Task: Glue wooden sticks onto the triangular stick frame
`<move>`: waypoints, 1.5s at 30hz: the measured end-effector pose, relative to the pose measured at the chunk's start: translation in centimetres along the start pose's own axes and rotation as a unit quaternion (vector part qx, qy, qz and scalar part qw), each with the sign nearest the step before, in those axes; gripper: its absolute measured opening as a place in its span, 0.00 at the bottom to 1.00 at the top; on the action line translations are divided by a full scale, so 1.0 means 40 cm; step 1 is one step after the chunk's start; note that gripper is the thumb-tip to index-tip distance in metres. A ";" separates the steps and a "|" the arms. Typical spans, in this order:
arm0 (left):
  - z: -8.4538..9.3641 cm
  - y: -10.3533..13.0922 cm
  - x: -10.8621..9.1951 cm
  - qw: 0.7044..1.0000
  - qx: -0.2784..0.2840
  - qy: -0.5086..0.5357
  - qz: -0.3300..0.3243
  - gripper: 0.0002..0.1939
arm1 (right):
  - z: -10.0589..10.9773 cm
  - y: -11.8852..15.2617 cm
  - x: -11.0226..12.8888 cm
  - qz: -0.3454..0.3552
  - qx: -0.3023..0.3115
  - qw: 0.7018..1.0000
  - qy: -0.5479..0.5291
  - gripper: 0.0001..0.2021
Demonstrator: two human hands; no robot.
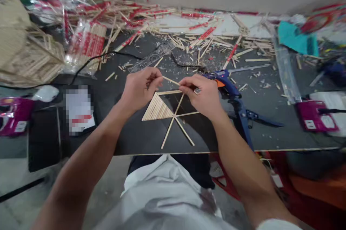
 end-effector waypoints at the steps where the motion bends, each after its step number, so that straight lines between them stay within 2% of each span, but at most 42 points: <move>1: -0.001 0.000 0.001 1.000 0.002 0.010 0.003 0.03 | -0.001 -0.001 0.000 -0.002 0.001 1.000 0.003 0.03; 8: -0.009 -0.001 0.010 0.998 0.019 0.063 0.020 0.03 | 0.000 -0.004 0.005 -0.001 -0.005 1.000 0.006 0.03; 22: 0.000 -0.002 -0.008 1.000 0.009 0.026 0.009 0.02 | 0.000 0.000 -0.001 -0.019 -0.006 1.000 -0.015 0.05; 29: -0.011 -0.002 -0.008 1.000 0.000 0.023 -0.012 0.03 | -0.012 0.002 0.004 -0.022 -0.007 0.999 -0.026 0.04; 34: -0.014 0.005 -0.002 0.997 -0.063 0.032 -0.014 0.05 | 0.002 0.004 -0.001 -0.039 -0.044 0.997 -0.058 0.05; 38: -0.009 0.015 -0.003 0.992 -0.123 0.011 -0.025 0.07 | 0.002 0.005 -0.004 -0.051 -0.042 0.996 -0.053 0.06; 45: -0.002 0.019 -0.007 0.987 -0.154 -0.009 -0.038 0.08 | -0.003 0.007 0.004 -0.024 -0.043 0.997 -0.053 0.03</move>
Point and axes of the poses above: each hand's wrist, its own y-axis away from the middle knuckle, its own z-axis out of the back of the hand, x = y × z, the point moved 7 cm from there along -y, towards the middle knuckle, and after that the axes turned 10 degrees about x, right-handed, at the moved point
